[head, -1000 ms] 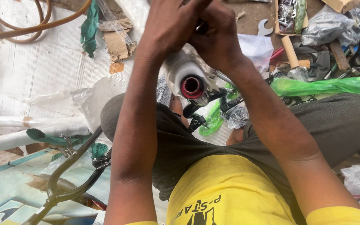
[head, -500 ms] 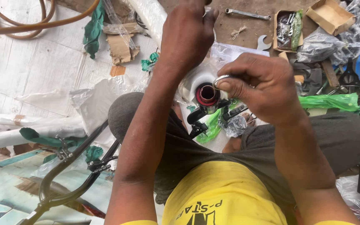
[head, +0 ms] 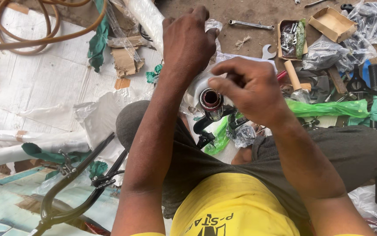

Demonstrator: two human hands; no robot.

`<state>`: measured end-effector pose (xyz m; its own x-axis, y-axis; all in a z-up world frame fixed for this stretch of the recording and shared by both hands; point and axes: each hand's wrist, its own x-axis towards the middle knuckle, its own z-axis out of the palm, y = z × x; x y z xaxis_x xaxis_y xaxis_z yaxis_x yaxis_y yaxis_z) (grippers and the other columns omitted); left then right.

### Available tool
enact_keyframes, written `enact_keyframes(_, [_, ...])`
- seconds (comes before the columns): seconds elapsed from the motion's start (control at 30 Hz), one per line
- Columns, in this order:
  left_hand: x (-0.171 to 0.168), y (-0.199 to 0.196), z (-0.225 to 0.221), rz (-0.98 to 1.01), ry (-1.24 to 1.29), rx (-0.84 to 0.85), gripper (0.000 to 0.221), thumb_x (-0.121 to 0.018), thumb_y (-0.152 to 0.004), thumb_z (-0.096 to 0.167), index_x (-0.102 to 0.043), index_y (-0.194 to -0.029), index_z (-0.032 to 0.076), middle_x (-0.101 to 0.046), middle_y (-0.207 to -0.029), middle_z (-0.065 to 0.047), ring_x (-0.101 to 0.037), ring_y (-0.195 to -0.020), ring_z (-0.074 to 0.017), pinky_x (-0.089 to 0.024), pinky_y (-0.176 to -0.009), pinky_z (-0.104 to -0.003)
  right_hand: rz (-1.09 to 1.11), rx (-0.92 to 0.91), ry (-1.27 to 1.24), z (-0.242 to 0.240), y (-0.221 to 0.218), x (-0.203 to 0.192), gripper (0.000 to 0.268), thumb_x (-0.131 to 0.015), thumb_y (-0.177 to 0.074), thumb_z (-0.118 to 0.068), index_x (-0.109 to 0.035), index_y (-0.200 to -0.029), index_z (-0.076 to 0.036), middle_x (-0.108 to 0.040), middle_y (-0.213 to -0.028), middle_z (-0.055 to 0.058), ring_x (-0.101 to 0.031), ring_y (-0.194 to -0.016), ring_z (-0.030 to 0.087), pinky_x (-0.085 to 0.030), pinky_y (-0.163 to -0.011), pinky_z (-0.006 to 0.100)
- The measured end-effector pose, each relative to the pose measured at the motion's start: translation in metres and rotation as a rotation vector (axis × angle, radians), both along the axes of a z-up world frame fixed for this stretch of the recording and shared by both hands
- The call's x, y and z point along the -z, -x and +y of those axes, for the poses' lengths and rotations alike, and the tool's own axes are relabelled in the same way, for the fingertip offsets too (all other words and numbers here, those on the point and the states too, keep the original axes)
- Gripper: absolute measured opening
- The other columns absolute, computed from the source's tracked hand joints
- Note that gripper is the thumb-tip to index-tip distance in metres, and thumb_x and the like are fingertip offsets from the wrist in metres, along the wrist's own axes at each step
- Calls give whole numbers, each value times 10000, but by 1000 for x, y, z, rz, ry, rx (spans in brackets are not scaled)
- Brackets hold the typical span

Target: The person assembles a bicycle fork by placing bearings and spacers on the steerer tube and inserting it into a bike frame. They then use a wrench to tighten the headset assembly while holding the fork in place.

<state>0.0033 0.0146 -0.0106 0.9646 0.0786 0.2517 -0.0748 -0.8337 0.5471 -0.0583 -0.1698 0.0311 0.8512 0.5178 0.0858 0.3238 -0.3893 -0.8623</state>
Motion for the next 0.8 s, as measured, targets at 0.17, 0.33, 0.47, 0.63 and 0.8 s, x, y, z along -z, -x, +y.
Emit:
enact_keyframes(0.17, [7,3,2,-103,114,-20,262,-771,-897,296,-718,-1027,75,-762,-944,-101,-720,-819,-274,-444,-874,-470,-395,-193,-260,-1,3,6,175,-746,-994,-98,-694,-1159,-78,-703,-1105,105,-724,-936,172,-635,-737,247])
enact_keyframes(0.33, [13,4,4,-106,163,-22,257,-755,-937,325,-705,-1039,95,-745,-873,-61,-697,-684,-186,-523,-683,-398,-434,-331,-140,-3,6,-6,396,-758,-904,-52,-640,-1280,-15,-718,-1148,123,-695,-1039,234,-586,-901,352])
enact_keyframes(0.47, [16,8,4,-236,186,-39,241,-772,-932,310,-694,-1006,94,-716,-822,-42,-678,-671,-160,-508,-609,-366,-407,-408,-42,2,4,-15,515,-777,-835,-106,-621,-1314,2,-647,-1180,150,-653,-1115,276,-607,-947,374])
enact_keyframes(0.63, [15,9,4,-264,202,-59,225,-770,-934,294,-690,-1009,98,-697,-802,-32,-674,-669,-146,-505,-586,-338,-359,-471,76,4,0,-33,389,-815,-853,-189,-665,-1189,-64,-638,-1151,126,-653,-1088,273,-574,-914,393])
enact_keyframes(0.8, [15,8,4,-222,182,-68,229,-770,-927,297,-698,-1012,98,-705,-800,-36,-675,-670,-155,-512,-588,-349,-381,-548,223,10,-11,-47,382,-781,-857,-186,-663,-1188,-37,-621,-1197,156,-647,-1100,330,-557,-917,417])
